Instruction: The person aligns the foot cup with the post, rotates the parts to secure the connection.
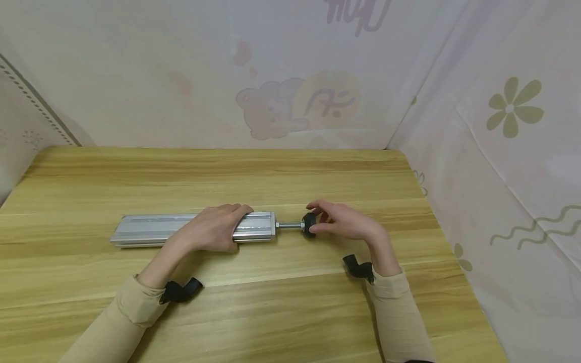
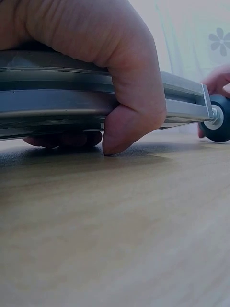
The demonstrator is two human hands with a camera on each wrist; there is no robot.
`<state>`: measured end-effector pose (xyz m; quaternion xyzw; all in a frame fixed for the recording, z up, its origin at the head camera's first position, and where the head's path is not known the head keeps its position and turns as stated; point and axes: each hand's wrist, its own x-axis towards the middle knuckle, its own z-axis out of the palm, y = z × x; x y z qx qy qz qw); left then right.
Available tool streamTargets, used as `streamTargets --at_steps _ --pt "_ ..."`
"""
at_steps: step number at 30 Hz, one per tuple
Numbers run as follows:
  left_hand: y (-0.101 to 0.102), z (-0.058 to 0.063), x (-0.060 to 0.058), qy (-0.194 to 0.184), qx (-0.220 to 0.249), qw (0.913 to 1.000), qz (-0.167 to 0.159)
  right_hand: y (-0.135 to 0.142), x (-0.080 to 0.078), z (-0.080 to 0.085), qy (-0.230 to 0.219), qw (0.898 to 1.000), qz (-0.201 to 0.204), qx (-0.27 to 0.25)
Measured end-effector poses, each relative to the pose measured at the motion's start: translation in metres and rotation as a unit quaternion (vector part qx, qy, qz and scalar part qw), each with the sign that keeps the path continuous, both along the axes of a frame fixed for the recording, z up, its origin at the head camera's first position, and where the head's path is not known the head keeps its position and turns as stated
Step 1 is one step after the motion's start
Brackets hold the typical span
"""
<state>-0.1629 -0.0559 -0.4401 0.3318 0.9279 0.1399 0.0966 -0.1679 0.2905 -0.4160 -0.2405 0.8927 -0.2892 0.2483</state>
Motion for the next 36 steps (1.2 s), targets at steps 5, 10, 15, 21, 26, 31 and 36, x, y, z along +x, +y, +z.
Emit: streamTargets --at_steps 5,10,15,21,26,31,36 --pt "0.001 0.000 0.000 -0.001 0.000 1.0000 0.000 -0.007 0.001 -0.002 0.016 1.000 -0.016 -0.011" --pt "0.002 0.000 0.000 -0.001 0.000 1.0000 -0.001 -0.014 0.002 -0.003 0.040 0.999 -0.009 -0.007" --pt "0.002 0.001 0.000 0.000 0.000 1.0000 0.000 -0.016 0.001 -0.003 0.043 0.999 -0.011 -0.003" --pt "0.000 0.002 0.000 -0.001 -0.003 1.0000 0.002 -0.008 -0.001 0.000 0.012 1.000 0.004 -0.002" --pt "-0.002 0.001 0.001 -0.001 -0.007 1.0000 0.001 -0.005 0.000 0.002 -0.018 0.999 0.028 0.013" --pt "-0.002 0.000 0.001 0.000 -0.007 1.0000 0.002 -0.006 0.000 0.002 -0.021 0.999 0.031 0.016" --pt "-0.001 0.000 0.001 -0.002 -0.005 1.0000 0.002 -0.007 0.001 0.001 -0.010 1.000 0.024 0.010"
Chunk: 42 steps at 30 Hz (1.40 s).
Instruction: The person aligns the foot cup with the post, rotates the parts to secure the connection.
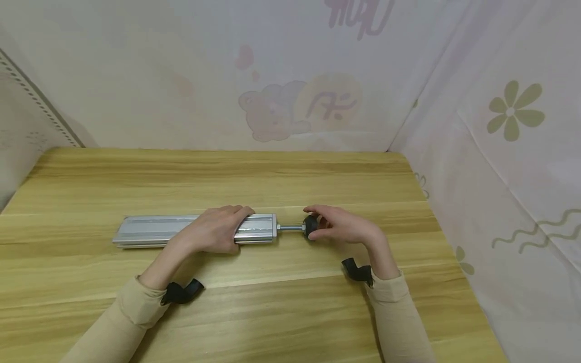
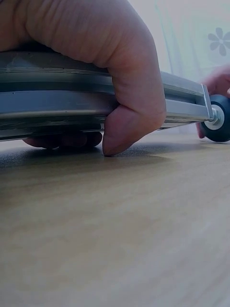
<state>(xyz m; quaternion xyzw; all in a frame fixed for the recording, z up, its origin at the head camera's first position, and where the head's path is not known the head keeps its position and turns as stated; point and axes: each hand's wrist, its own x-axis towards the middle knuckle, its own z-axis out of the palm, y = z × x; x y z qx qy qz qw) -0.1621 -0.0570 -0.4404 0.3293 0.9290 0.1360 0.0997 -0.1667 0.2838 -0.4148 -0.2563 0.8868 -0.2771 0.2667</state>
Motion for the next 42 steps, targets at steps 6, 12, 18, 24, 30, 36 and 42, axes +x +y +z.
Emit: streamTargets --at_steps 6,12,18,24,30,36,42 --pt "0.001 0.000 0.000 -0.001 0.000 1.0000 0.001 -0.008 0.001 -0.001 0.022 0.999 -0.033 -0.015" --pt "0.001 0.000 0.000 0.004 0.002 1.0000 0.001 -0.013 0.002 0.000 0.039 0.998 -0.045 -0.005" --pt "0.001 -0.001 -0.001 0.007 0.004 1.0000 0.002 -0.008 0.001 0.001 0.025 0.999 -0.039 -0.010" --pt "0.001 -0.001 -0.001 -0.002 0.000 1.0000 0.002 0.001 0.001 0.001 0.007 1.000 -0.011 0.006" --pt "0.002 -0.002 -0.001 -0.002 0.002 1.0000 0.002 0.004 0.001 0.002 -0.017 1.000 -0.002 0.020" --pt "0.002 -0.001 -0.001 -0.009 0.000 1.0000 0.004 0.002 0.002 0.004 -0.026 0.999 -0.003 0.023" --pt "0.002 0.000 0.000 -0.006 0.001 1.0000 0.003 0.000 0.001 0.002 -0.029 0.999 -0.018 -0.002"
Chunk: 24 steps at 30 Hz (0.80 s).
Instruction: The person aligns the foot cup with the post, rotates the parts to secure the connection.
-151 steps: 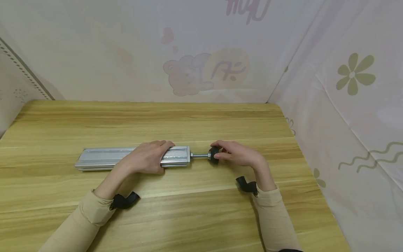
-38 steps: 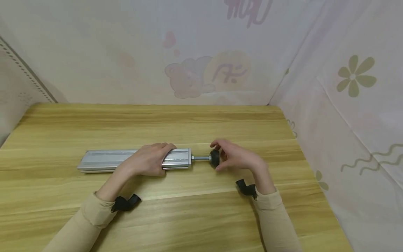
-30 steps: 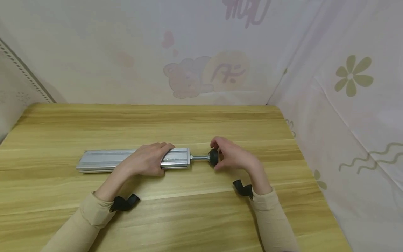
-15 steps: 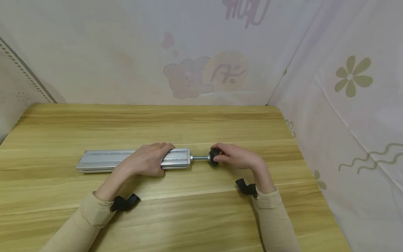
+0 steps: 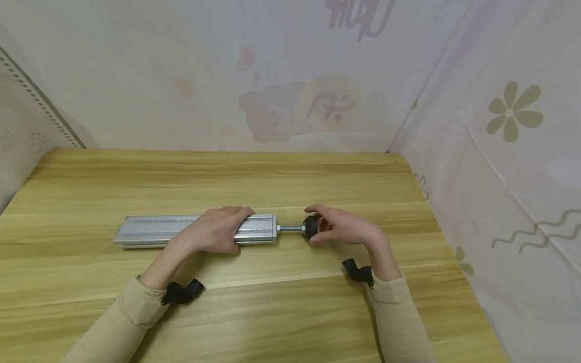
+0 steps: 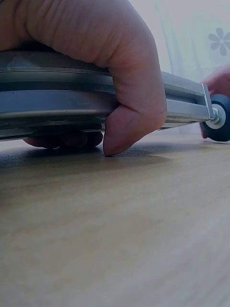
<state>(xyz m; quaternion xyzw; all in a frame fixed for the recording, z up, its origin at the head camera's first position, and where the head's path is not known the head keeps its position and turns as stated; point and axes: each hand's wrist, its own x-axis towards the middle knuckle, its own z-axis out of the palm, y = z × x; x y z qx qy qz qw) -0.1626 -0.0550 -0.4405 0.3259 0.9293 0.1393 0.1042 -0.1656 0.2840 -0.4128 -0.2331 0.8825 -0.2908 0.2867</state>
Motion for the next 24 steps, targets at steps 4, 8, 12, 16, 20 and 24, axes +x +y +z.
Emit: streamTargets --at_steps 4,8,12,16,20,24 --pt "0.000 0.000 0.000 0.001 0.000 1.0000 -0.002 -0.004 -0.001 -0.004 0.018 0.999 -0.013 -0.030" --pt "0.000 0.000 0.000 0.003 0.000 1.0000 -0.004 -0.010 -0.001 -0.005 0.047 0.998 -0.017 -0.030" --pt "-0.001 0.000 0.000 0.004 0.001 1.0000 -0.006 -0.012 0.000 -0.005 0.046 0.998 -0.023 -0.027" --pt "-0.001 0.000 -0.001 0.001 -0.002 1.0000 -0.006 -0.003 -0.001 -0.005 0.042 0.999 -0.009 -0.023" --pt "-0.001 0.000 -0.001 -0.005 -0.003 1.0000 -0.002 0.003 -0.002 -0.003 0.048 0.999 0.016 -0.007" --pt "-0.002 0.000 0.000 -0.007 -0.002 1.0000 -0.001 0.003 -0.002 -0.001 0.041 0.999 0.016 0.001"
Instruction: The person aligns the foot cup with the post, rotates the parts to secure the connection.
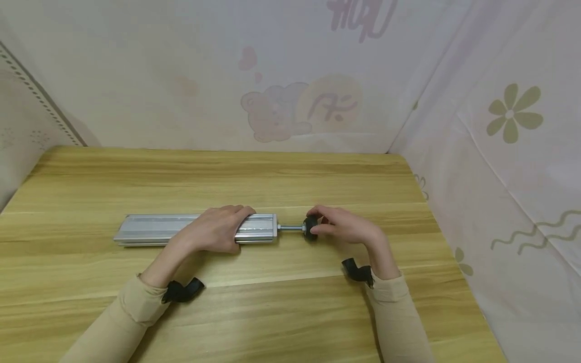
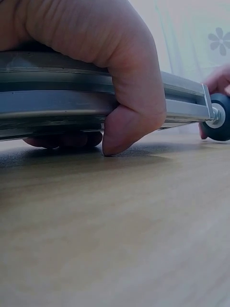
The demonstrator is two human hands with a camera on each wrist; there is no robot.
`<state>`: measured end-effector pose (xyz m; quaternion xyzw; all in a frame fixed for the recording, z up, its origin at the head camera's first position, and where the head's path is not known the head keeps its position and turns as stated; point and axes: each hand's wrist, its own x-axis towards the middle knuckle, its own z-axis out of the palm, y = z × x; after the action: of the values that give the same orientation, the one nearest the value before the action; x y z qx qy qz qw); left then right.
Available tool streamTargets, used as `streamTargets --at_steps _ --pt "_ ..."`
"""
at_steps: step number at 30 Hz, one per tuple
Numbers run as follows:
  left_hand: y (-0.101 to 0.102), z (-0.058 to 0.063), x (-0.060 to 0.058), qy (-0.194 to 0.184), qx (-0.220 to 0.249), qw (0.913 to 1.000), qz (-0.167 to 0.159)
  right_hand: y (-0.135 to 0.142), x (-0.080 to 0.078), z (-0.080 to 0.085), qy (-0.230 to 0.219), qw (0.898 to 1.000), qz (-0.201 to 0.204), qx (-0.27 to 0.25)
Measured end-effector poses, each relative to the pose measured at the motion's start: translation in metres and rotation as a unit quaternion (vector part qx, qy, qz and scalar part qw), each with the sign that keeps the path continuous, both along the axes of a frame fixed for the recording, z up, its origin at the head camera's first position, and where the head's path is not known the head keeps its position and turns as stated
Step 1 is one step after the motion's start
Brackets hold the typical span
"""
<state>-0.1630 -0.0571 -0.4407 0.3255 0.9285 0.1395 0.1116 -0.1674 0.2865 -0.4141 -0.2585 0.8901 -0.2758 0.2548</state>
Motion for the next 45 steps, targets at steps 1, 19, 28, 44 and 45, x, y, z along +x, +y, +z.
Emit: streamTargets --at_steps 1,19,28,44,45 --pt "0.000 0.000 0.000 0.000 0.000 1.0000 0.000 0.000 0.000 0.000 0.000 1.000 -0.003 0.002" --pt "0.001 0.000 0.000 0.004 0.002 1.0000 0.002 -0.017 0.002 -0.005 0.018 0.999 -0.041 -0.019" --pt "0.000 0.001 0.000 0.004 0.001 1.0000 0.000 -0.006 0.001 -0.001 -0.008 1.000 -0.023 -0.008" --pt "0.000 0.001 0.000 0.010 0.005 0.9999 0.000 -0.006 0.001 0.000 -0.010 0.999 -0.027 -0.023" --pt "0.000 0.001 0.000 0.011 0.005 0.9999 -0.001 -0.006 0.001 0.000 -0.008 0.999 -0.032 -0.029"
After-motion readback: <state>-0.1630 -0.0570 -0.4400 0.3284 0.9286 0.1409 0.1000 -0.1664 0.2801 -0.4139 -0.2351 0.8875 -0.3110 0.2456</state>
